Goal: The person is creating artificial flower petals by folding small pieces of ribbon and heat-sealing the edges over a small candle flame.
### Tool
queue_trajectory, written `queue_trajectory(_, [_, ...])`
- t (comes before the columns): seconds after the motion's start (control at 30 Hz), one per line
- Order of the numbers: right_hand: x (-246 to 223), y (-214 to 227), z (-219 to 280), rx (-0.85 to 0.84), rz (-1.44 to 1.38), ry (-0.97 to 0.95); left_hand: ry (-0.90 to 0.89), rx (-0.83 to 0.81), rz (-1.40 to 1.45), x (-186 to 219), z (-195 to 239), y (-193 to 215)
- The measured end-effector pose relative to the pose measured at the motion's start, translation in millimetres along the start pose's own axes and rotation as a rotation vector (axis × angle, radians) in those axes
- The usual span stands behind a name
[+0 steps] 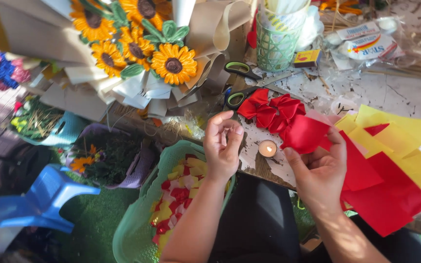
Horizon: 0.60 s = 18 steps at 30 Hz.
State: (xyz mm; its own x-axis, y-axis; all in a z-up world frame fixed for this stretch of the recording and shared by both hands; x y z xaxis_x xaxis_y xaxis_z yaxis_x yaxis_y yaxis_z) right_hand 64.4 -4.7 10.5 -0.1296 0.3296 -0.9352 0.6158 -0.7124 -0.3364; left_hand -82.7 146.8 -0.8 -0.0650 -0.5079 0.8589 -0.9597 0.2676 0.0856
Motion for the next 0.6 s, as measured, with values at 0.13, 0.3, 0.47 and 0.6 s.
queue_trajectory(0.13, [71.5, 41.5, -24.8, -0.076, -0.271, 0.186, -0.362, 0.025, -0.170, 12.5, -0.9, -16.1])
queue_trajectory(0.3, [1.6, 5.1, -0.3, -0.260, -0.273, 0.293, -0.684, 0.031, -0.465, 33.4, 10.7, -30.9])
queue_trajectory(0.47, [39.4, 16.1, -10.7, -0.313, -0.243, 0.280, -0.754, 0.107, -0.673, 35.6, 18.6, -34.1])
queue_trajectory(0.6, [43.8, 17.1, -14.9, -0.305, -0.235, 0.296, -0.732, 0.167, -0.671, 49.1, 21.7, -29.9])
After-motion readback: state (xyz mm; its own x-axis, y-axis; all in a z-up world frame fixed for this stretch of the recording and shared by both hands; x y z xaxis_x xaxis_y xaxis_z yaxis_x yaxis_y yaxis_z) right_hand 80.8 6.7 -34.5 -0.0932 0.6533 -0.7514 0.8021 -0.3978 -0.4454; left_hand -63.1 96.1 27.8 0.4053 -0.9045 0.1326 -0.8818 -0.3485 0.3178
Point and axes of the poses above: each hand's wrist, its own z-axis away from the middle knuckle, its own y-axis out of the back of the hand, x = y × z, the point moved 5 cm from there along -z, towards the middle knuckle, and after that the axes turned 15 degrees about -z, right-handed, at the moved point
